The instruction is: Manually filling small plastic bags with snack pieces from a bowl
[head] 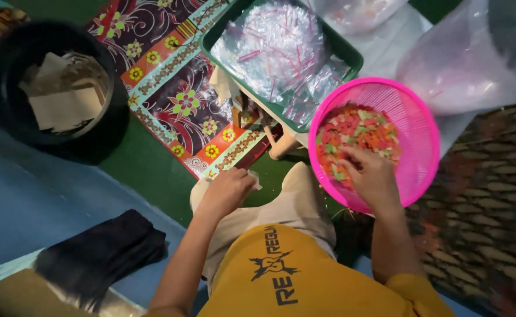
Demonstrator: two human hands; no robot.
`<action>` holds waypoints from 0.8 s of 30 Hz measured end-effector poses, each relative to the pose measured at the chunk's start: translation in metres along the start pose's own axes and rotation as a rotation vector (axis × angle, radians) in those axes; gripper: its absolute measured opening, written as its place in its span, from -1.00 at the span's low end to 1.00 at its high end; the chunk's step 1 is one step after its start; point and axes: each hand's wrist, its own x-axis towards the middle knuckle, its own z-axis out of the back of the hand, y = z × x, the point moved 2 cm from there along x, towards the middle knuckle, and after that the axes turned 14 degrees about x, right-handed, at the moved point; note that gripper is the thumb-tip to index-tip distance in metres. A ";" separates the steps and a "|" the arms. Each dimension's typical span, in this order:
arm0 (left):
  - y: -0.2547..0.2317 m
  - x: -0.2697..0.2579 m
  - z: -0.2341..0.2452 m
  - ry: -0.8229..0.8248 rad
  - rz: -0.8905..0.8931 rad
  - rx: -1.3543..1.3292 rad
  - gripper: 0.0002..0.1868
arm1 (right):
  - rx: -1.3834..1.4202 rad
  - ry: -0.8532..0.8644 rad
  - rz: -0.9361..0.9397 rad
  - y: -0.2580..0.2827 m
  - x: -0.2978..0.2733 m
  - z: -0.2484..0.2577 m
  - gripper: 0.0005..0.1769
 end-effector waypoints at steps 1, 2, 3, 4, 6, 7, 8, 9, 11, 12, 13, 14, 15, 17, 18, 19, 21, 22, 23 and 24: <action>-0.004 0.000 0.010 0.001 0.003 -0.001 -0.77 | 0.000 0.003 0.000 0.007 0.002 0.006 -0.71; -0.006 0.002 0.023 0.020 -0.004 -0.013 -0.80 | 0.017 0.023 -0.045 0.014 0.005 0.012 -0.70; -0.008 0.004 0.037 0.040 -0.011 -0.025 -0.82 | 0.035 0.042 -0.091 0.023 0.009 0.019 -0.68; -0.011 0.007 0.057 0.036 -0.007 -0.020 -0.82 | 0.036 0.043 -0.083 0.029 0.010 0.025 -0.68; -0.019 0.012 0.096 0.048 -0.009 -0.022 -0.84 | 0.139 0.070 -0.228 0.040 0.012 0.036 -0.71; -0.022 0.015 0.116 0.047 -0.002 -0.018 -0.84 | 0.141 0.075 -0.223 0.045 0.015 0.042 -0.71; -0.023 0.017 0.135 0.055 0.009 -0.021 -0.83 | 0.165 0.075 -0.252 0.051 0.016 0.046 -0.70; -0.025 0.020 0.153 0.063 0.019 -0.025 -0.83 | 0.188 0.075 -0.281 0.056 0.018 0.050 -0.68; -0.029 0.024 0.184 0.082 0.035 -0.039 -0.83 | 0.210 0.089 -0.303 0.073 0.019 0.062 -0.67; -0.030 0.026 0.197 0.106 0.048 -0.063 -0.84 | 0.225 0.106 -0.335 0.081 0.020 0.066 -0.65; -0.028 0.030 0.206 0.094 0.051 -0.052 -0.84 | 0.227 0.101 -0.319 0.078 0.025 0.066 -0.65; -0.030 0.030 0.214 0.093 0.056 -0.040 -0.83 | 0.216 0.137 -0.399 0.071 0.023 0.062 -0.65; -0.031 0.029 0.218 0.092 0.062 -0.028 -0.83 | 0.205 0.173 -0.478 0.062 0.022 0.057 -0.65; -0.029 0.026 0.207 0.104 0.072 -0.036 -0.82 | 0.234 0.177 -0.471 0.066 0.021 0.050 -0.63; -0.028 0.027 0.200 0.111 0.076 -0.047 -0.82 | 0.258 0.174 -0.465 0.066 0.021 0.046 -0.61; -0.028 0.025 0.195 0.113 0.082 -0.044 -0.82 | 0.262 0.179 -0.462 0.075 0.021 0.043 -0.61; -0.028 0.024 0.183 0.112 0.065 -0.045 -0.78 | 0.286 0.198 -0.458 0.091 0.022 0.039 -0.63; -0.028 0.025 0.181 0.110 0.063 -0.043 -0.78 | 0.286 0.195 -0.455 0.100 0.023 0.036 -0.63; -0.028 0.026 0.178 0.123 0.059 -0.042 -0.79 | 0.337 0.191 -0.433 0.108 0.024 0.033 -0.64; -0.030 0.026 0.174 0.138 0.052 -0.044 -0.79 | 0.385 0.185 -0.414 0.116 0.023 0.031 -0.65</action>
